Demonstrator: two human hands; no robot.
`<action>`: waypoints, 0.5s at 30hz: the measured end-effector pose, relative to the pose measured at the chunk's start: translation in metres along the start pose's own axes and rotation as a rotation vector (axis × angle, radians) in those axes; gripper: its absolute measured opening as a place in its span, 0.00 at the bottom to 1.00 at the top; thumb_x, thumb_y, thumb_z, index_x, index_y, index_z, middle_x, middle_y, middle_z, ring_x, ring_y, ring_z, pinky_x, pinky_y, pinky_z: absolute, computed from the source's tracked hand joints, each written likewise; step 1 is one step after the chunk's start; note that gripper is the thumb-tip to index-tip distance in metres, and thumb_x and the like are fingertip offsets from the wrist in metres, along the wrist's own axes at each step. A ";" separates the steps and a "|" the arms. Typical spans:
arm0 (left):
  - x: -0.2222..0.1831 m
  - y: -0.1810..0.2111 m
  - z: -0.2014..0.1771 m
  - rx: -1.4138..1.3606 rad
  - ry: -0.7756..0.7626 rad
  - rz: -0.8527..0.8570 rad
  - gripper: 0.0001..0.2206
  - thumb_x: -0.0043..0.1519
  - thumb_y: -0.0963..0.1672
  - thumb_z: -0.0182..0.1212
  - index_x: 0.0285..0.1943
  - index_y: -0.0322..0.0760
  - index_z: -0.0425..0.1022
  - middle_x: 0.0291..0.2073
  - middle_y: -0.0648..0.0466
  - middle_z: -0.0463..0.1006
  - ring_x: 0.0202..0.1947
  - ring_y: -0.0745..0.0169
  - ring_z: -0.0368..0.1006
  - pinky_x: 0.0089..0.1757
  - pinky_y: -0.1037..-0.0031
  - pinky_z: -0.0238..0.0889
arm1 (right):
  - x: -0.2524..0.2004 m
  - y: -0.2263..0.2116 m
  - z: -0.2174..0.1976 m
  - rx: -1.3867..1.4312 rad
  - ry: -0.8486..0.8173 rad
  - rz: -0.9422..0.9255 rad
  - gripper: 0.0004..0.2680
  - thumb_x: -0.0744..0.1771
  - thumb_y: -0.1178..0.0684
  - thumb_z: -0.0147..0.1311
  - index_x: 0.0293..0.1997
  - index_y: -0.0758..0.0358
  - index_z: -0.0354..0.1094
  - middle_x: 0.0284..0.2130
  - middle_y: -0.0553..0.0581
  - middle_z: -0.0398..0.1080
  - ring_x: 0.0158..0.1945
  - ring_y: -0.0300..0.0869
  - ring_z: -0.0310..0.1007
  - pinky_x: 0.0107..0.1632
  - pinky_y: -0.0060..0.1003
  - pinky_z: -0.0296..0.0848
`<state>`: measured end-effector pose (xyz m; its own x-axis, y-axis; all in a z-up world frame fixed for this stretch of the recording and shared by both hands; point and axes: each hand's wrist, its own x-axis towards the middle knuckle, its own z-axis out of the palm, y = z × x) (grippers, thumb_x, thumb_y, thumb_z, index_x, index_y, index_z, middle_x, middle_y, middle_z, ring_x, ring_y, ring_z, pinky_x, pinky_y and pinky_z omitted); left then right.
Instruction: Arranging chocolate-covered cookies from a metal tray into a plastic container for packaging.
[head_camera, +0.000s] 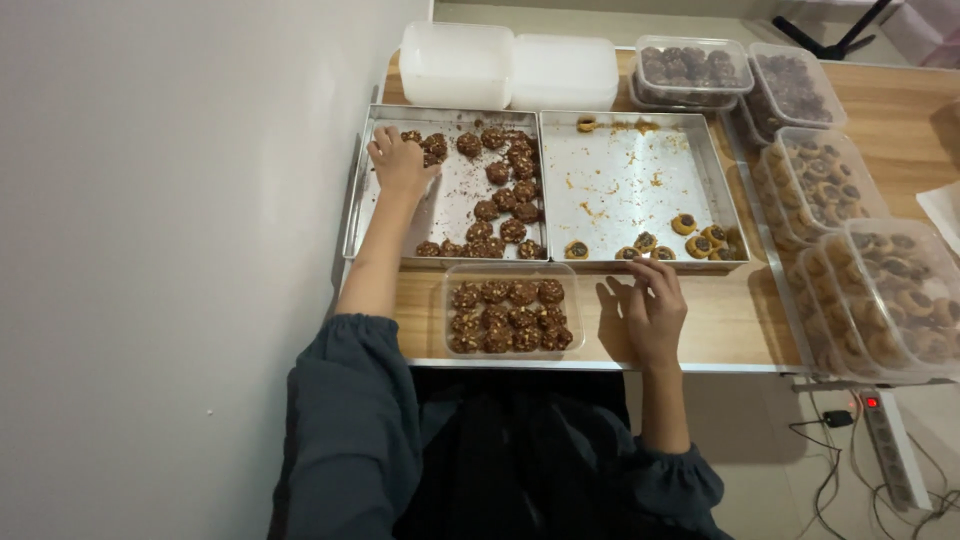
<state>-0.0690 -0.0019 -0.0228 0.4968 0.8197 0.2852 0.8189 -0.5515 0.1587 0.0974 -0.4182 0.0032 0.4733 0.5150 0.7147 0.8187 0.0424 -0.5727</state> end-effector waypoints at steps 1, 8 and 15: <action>0.001 -0.001 0.002 0.001 -0.001 0.005 0.23 0.54 0.55 0.72 0.38 0.29 0.80 0.58 0.35 0.65 0.63 0.36 0.48 0.57 0.50 0.43 | 0.001 -0.001 0.000 -0.002 0.004 0.003 0.12 0.66 0.73 0.48 0.46 0.68 0.77 0.42 0.63 0.73 0.45 0.57 0.76 0.48 0.46 0.75; -0.008 -0.001 -0.015 -0.118 0.103 0.080 0.23 0.54 0.51 0.75 0.43 0.24 0.79 0.53 0.37 0.65 0.62 0.36 0.48 0.58 0.50 0.45 | 0.002 -0.004 0.000 0.041 0.023 0.037 0.12 0.67 0.72 0.48 0.47 0.67 0.77 0.43 0.64 0.74 0.41 0.53 0.75 0.44 0.42 0.76; -0.108 0.022 -0.107 -0.251 0.068 0.409 0.24 0.45 0.50 0.79 0.43 0.31 0.78 0.58 0.44 0.65 0.61 0.33 0.52 0.53 0.44 0.56 | 0.002 -0.007 0.000 0.053 0.017 0.035 0.11 0.67 0.73 0.48 0.47 0.69 0.76 0.43 0.64 0.73 0.41 0.53 0.75 0.43 0.42 0.77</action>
<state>-0.1355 -0.1191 0.0506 0.7368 0.5209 0.4310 0.4622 -0.8533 0.2413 0.0924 -0.4178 0.0085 0.5075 0.5023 0.7002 0.7833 0.0696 -0.6177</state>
